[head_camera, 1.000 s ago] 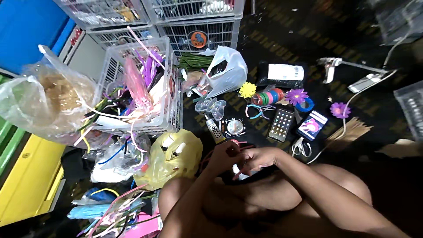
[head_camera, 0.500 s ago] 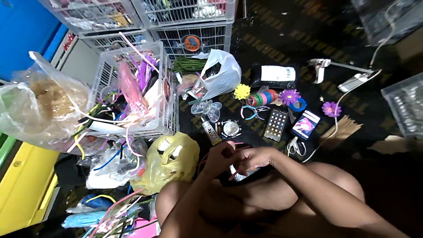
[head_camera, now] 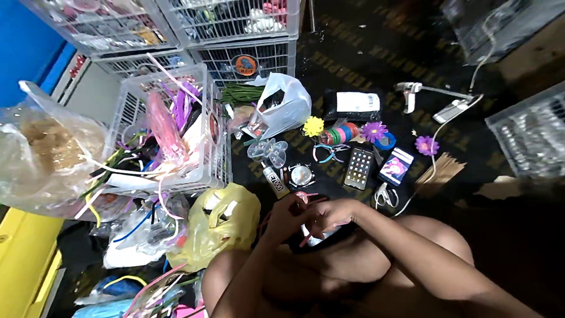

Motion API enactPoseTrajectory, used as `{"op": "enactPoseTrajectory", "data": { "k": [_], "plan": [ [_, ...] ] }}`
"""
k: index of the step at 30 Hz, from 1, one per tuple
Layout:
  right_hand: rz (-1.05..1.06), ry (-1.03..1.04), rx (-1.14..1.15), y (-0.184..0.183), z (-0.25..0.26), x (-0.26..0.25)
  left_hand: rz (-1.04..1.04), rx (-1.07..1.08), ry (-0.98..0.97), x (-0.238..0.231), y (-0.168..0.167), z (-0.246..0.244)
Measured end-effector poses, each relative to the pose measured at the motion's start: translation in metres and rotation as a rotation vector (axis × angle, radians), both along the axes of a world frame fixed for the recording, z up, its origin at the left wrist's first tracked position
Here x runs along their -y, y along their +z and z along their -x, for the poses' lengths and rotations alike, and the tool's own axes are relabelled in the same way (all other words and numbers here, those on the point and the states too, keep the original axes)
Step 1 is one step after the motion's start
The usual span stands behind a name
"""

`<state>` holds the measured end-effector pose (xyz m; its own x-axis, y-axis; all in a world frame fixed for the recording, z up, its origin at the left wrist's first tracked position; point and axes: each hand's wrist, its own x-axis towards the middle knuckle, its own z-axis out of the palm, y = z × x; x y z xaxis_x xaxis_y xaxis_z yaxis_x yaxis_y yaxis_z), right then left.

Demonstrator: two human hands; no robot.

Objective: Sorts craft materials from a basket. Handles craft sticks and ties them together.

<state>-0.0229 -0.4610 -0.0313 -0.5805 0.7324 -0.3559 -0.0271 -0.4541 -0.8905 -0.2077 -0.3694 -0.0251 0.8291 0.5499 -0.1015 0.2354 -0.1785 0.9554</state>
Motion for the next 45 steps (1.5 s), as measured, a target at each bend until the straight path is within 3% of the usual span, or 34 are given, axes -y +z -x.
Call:
{"op": "enactPoseTrajectory", "data": {
  "k": [24, 35, 39, 41, 45],
  "plan": [
    [-0.022, 0.005, 0.042, 0.004, 0.001, -0.001, -0.071, -0.01, 0.024, -0.002, -0.004, 0.0],
    [-0.023, 0.042, -0.039, -0.001, 0.0, -0.004, 0.001, 0.049, -0.047, -0.004, -0.007, 0.003],
    [0.027, 0.002, 0.099, 0.005, 0.0, -0.002, 0.053, 0.021, -0.138, -0.003, -0.002, 0.0],
    [0.036, -0.01, 0.145, 0.004, 0.002, -0.001, 0.035, 0.002, -0.124, -0.003, 0.001, 0.001],
    [-0.006, 0.01, 0.014, -0.006, 0.002, -0.004, -0.096, -0.069, -0.085, -0.004, 0.006, 0.003]
  ]
}}
